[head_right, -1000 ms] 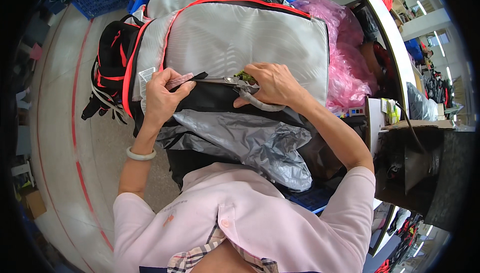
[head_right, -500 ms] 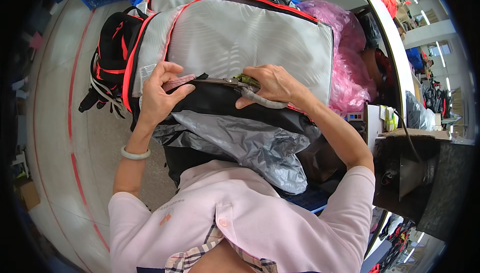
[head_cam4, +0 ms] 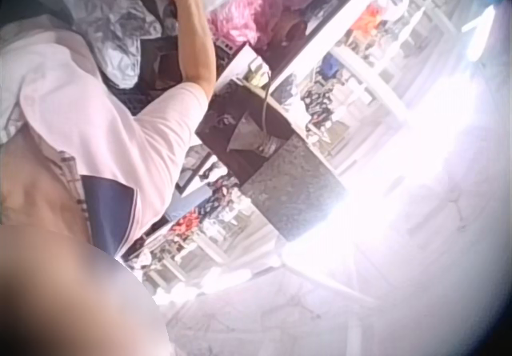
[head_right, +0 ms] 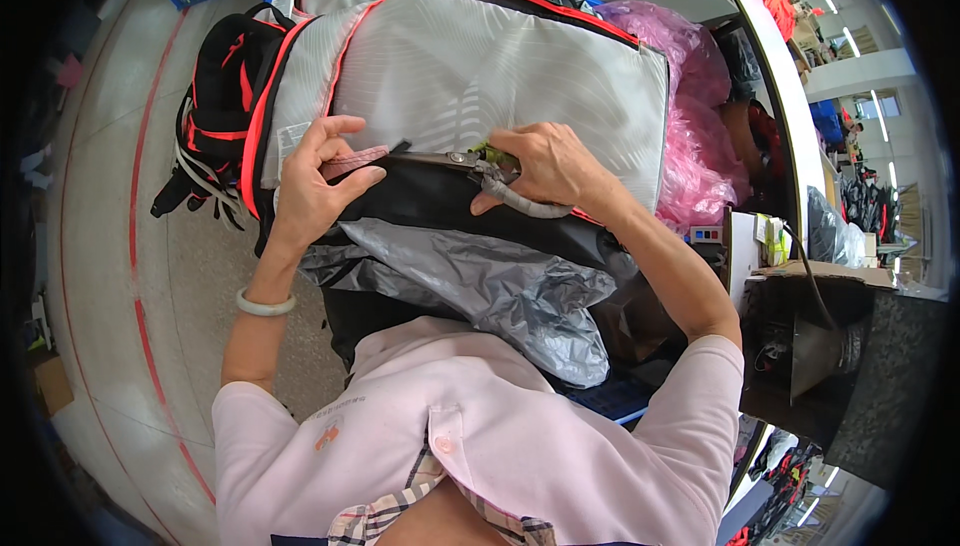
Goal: Trimming excess threads and fabric scraps from sports bags using scissors.
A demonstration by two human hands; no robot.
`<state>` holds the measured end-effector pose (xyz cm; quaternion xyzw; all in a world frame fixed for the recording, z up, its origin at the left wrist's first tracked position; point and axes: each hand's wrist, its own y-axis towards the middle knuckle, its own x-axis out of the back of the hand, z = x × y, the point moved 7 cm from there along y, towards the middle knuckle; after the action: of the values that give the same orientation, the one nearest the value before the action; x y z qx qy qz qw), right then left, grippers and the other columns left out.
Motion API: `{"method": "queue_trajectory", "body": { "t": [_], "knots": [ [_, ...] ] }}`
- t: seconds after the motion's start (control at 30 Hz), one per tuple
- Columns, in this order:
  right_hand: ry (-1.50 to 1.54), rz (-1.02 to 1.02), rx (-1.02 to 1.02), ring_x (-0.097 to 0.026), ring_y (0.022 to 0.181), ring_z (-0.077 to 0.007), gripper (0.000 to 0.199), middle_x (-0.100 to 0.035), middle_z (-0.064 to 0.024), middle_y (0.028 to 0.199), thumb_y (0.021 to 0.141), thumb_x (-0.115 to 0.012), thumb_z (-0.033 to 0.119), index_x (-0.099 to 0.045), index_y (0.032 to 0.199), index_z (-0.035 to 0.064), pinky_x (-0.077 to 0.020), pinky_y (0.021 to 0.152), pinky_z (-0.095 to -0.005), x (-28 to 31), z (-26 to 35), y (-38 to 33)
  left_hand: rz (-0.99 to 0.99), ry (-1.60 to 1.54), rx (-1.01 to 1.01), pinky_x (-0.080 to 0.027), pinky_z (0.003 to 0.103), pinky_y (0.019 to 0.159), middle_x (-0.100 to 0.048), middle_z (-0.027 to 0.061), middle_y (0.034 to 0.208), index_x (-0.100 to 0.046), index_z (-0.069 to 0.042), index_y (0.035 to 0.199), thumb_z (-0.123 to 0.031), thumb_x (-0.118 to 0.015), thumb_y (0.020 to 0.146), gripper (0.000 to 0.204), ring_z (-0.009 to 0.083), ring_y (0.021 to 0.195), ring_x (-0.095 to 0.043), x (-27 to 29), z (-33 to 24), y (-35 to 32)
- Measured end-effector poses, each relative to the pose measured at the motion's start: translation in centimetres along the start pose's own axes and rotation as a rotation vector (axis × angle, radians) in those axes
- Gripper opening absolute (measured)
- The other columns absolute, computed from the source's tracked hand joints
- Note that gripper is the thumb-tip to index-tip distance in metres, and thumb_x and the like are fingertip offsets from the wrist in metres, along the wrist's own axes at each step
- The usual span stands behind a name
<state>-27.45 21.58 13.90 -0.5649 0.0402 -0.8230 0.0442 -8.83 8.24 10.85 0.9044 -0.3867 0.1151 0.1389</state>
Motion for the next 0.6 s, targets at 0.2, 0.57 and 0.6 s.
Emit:
{"method": "queue_trajectory", "body": {
  "t": [0.2,0.57,0.6],
  "knots": [
    [0.079,-0.027,-0.069,-0.057,0.072,-0.0369,0.064,-0.057,-0.0160,0.074,0.063,-0.078,0.056,-0.054,0.083,0.0003,-0.0422,0.063,-0.0439,-0.5,-1.2,-0.5,-0.150,0.451,-0.455,-0.036,0.038,0.087,-0.057,0.0040,0.074,-0.062,-0.006,0.083,-0.033,-0.083,0.063,0.041,0.0236,0.080,-0.055,1.7,-2.1,-0.4],
    [0.017,0.072,0.019,-0.058,0.077,-0.0361,0.068,-0.054,-0.0149,0.074,0.064,-0.075,0.061,-0.051,0.083,0.0005,-0.0432,0.065,-0.0448,-0.5,1.0,2.4,-0.154,0.418,-0.446,-0.037,0.035,0.078,-0.052,0.0038,0.075,-0.052,-0.004,0.071,-0.030,-0.084,0.062,0.043,0.0229,0.078,-0.050,1.6,-1.8,-0.7],
    [-0.001,0.069,0.029,-0.057,0.073,-0.0364,0.066,-0.053,-0.0148,0.071,0.064,-0.077,0.059,-0.051,0.082,0.0006,-0.0426,0.063,-0.0447,-0.5,1.1,2.5,-0.155,0.418,-0.442,-0.037,0.035,0.078,-0.052,0.0039,0.075,-0.052,-0.004,0.072,-0.030,-0.084,0.062,0.042,0.0227,0.078,-0.050,1.6,-1.8,-0.7]
  ]
}}
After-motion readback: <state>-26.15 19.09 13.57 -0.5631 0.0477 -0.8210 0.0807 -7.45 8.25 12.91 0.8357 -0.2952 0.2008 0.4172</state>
